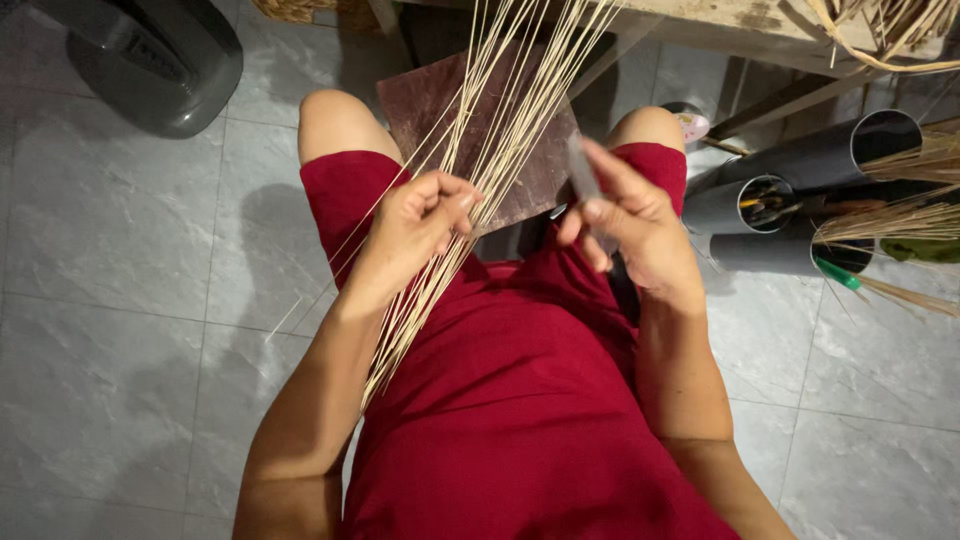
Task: The person sits on the floor and repeatedly sharpens the ends of thin wooden sticks using a small knife. The sticks are held in the left hand and scraped with the knife in the right hand, with the bundle resting on the lap.
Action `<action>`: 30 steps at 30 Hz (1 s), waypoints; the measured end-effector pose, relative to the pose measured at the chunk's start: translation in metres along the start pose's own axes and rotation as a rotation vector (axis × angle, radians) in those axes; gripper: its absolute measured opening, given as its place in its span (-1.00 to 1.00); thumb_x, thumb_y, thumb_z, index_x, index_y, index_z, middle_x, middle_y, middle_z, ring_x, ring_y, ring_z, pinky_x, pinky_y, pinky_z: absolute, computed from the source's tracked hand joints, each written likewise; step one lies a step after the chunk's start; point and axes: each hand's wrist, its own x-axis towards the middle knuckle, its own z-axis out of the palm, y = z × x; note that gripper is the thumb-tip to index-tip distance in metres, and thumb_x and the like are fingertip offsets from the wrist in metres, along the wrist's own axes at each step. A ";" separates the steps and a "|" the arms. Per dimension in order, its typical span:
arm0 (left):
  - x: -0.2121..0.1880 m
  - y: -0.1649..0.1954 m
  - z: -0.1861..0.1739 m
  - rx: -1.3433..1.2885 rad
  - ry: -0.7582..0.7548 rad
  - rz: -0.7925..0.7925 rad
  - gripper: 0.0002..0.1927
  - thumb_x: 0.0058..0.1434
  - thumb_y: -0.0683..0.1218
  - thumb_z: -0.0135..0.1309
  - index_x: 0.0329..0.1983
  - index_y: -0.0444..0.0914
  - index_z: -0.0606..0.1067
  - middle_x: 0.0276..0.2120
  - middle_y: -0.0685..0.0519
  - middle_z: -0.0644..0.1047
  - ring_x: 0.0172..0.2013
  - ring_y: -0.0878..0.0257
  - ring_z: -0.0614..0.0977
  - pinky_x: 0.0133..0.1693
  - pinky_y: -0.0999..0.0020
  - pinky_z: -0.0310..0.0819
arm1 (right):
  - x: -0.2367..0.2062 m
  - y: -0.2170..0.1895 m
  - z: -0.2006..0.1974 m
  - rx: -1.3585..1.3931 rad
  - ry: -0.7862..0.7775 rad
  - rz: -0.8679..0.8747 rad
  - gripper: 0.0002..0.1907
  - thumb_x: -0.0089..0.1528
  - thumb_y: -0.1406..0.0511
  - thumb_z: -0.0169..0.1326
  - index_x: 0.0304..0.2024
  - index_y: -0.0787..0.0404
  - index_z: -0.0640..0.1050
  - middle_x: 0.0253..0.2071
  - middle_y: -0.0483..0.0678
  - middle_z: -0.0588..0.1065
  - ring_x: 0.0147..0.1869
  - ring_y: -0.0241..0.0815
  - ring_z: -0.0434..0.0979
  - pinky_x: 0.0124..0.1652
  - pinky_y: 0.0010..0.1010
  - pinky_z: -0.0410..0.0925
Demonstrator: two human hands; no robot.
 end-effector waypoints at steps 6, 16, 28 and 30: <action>0.022 -0.003 0.001 -0.192 0.054 -0.008 -0.82 0.42 -0.10 0.07 -0.02 -0.24 0.60 -0.53 0.23 0.41 -0.64 0.58 0.22 -0.65 0.66 -0.04 | -0.004 -0.003 0.015 -0.199 -0.274 0.265 -0.46 0.38 0.42 -0.03 0.44 0.20 0.34 -0.35 0.02 0.60 -0.53 -0.39 0.38 -0.47 -0.58 0.34; 0.051 0.003 -0.019 -0.294 0.219 0.018 -0.81 0.42 -0.04 0.08 -0.06 -0.20 0.62 -0.42 0.20 0.48 -0.56 0.52 0.40 -0.60 0.63 0.22 | -0.004 0.000 -0.013 -0.336 -0.581 0.290 -0.51 0.37 0.42 -0.05 0.37 0.24 0.41 -0.40 0.00 0.63 -0.53 -0.43 0.39 -0.45 -0.61 0.36; 0.076 0.079 -0.075 -0.265 0.388 0.226 -0.89 0.42 -0.09 0.13 -0.18 -0.22 0.58 -0.43 0.11 0.57 -0.41 0.36 0.60 -0.42 0.43 0.48 | -0.038 0.004 -0.106 0.009 -0.201 -0.071 -0.55 0.33 0.44 0.15 0.28 0.33 0.52 -0.42 0.18 0.58 -0.56 -0.23 0.41 -0.54 -0.47 0.24; 0.078 0.089 -0.088 -0.296 0.421 0.286 -0.91 0.36 -0.15 0.10 -0.30 -0.22 0.53 -0.45 0.08 0.57 -0.42 0.32 0.60 -0.43 0.40 0.44 | -0.037 0.003 -0.111 0.030 -0.123 -0.122 -0.54 0.31 0.44 0.18 0.28 0.30 0.53 -0.43 0.14 0.54 -0.54 -0.18 0.43 -0.54 -0.47 0.22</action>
